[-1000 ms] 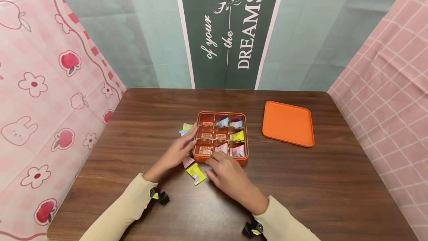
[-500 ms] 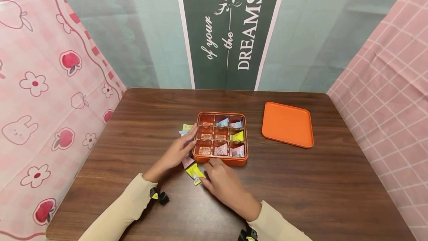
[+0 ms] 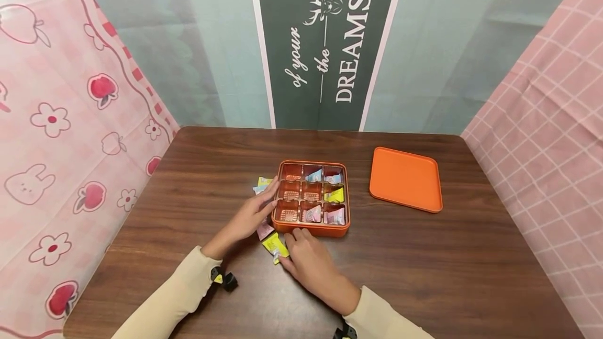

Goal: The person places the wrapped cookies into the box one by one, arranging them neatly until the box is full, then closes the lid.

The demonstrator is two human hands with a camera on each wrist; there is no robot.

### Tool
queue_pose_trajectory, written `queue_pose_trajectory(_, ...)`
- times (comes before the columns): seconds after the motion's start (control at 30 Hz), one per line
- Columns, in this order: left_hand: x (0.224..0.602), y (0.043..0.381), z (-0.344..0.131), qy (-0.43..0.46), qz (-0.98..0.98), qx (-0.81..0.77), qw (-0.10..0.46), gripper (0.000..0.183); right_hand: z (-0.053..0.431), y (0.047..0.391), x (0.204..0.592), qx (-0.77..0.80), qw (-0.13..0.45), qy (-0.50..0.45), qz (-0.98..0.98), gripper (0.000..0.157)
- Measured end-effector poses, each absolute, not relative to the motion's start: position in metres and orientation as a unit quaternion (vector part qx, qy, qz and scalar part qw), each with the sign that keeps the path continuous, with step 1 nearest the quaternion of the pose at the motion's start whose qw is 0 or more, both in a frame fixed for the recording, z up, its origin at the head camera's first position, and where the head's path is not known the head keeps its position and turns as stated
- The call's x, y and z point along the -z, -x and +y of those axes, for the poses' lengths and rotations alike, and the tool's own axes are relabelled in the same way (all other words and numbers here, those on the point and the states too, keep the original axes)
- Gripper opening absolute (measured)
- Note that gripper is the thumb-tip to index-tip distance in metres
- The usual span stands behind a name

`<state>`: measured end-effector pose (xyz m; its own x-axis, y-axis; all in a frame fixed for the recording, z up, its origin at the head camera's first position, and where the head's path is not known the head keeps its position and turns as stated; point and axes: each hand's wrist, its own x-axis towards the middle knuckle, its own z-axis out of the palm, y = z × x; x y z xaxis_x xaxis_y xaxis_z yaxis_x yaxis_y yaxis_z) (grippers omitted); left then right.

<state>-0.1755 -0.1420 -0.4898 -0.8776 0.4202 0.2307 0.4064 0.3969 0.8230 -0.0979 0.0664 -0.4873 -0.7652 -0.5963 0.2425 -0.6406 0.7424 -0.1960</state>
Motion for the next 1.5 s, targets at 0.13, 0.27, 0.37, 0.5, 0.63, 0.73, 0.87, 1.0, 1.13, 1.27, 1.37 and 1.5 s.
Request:
queue_pose_trajectory(0.13,0.491,0.175,-0.142,-0.247,0.836,-0.49,0.005,0.053,0.065,0.097,0.489,-0.136,0.085,-0.333,-0.929,0.046)
queue_pose_trajectory(0.27,0.492,0.176,-0.142,-0.245,0.837,-0.49,0.006,0.053,0.064,0.097,0.491,-0.136,0.101,-0.334,-0.927,0.05)
queue_pose_trajectory(0.37,0.492,0.176,-0.142,-0.245,0.837,-0.49,0.004,0.053,0.062,0.097,0.492,-0.131,0.113,-0.336,-0.926,0.054)
queue_pose_trajectory(0.5,0.492,0.176,-0.141,-0.245,0.837,-0.489,0.003,0.053,0.059,0.097,0.492,-0.126,0.112,-0.338,-0.926,0.058)
queue_pose_trajectory(0.63,0.492,0.175,-0.141,-0.245,0.837,-0.489,0.004,0.053,0.057,0.096,0.492,-0.122,0.108,-0.338,-0.927,0.058)
queue_pose_trajectory(0.73,0.492,0.175,-0.141,-0.245,0.837,-0.489,0.003,0.053,0.056,0.096,0.493,-0.118,0.106,-0.338,-0.928,0.056)
queue_pose_trajectory(0.87,0.492,0.176,-0.141,-0.244,0.838,-0.488,0.005,0.053,0.055,0.096,0.494,-0.114,0.112,-0.343,-0.926,0.055)
queue_pose_trajectory(1.0,0.492,0.176,-0.142,-0.243,0.838,-0.489,0.008,0.053,0.053,0.096,0.494,-0.109,0.119,-0.347,-0.924,0.056)
queue_pose_trajectory(1.13,0.492,0.177,-0.142,-0.247,0.834,-0.494,0.006,0.053,0.051,0.097,0.494,-0.101,0.121,-0.348,-0.924,0.054)
queue_pose_trajectory(1.27,0.492,0.177,-0.142,-0.249,0.831,-0.497,0.005,0.053,0.05,0.098,0.494,-0.09,0.12,-0.35,-0.925,0.052)
queue_pose_trajectory(1.37,0.493,0.177,-0.142,-0.249,0.832,-0.495,0.006,0.053,0.049,0.097,0.494,-0.085,0.124,-0.353,-0.924,0.051)
queue_pose_trajectory(1.5,0.493,0.178,-0.142,-0.25,0.832,-0.495,0.008,0.054,0.049,0.097,0.494,-0.078,0.132,-0.356,-0.922,0.049)
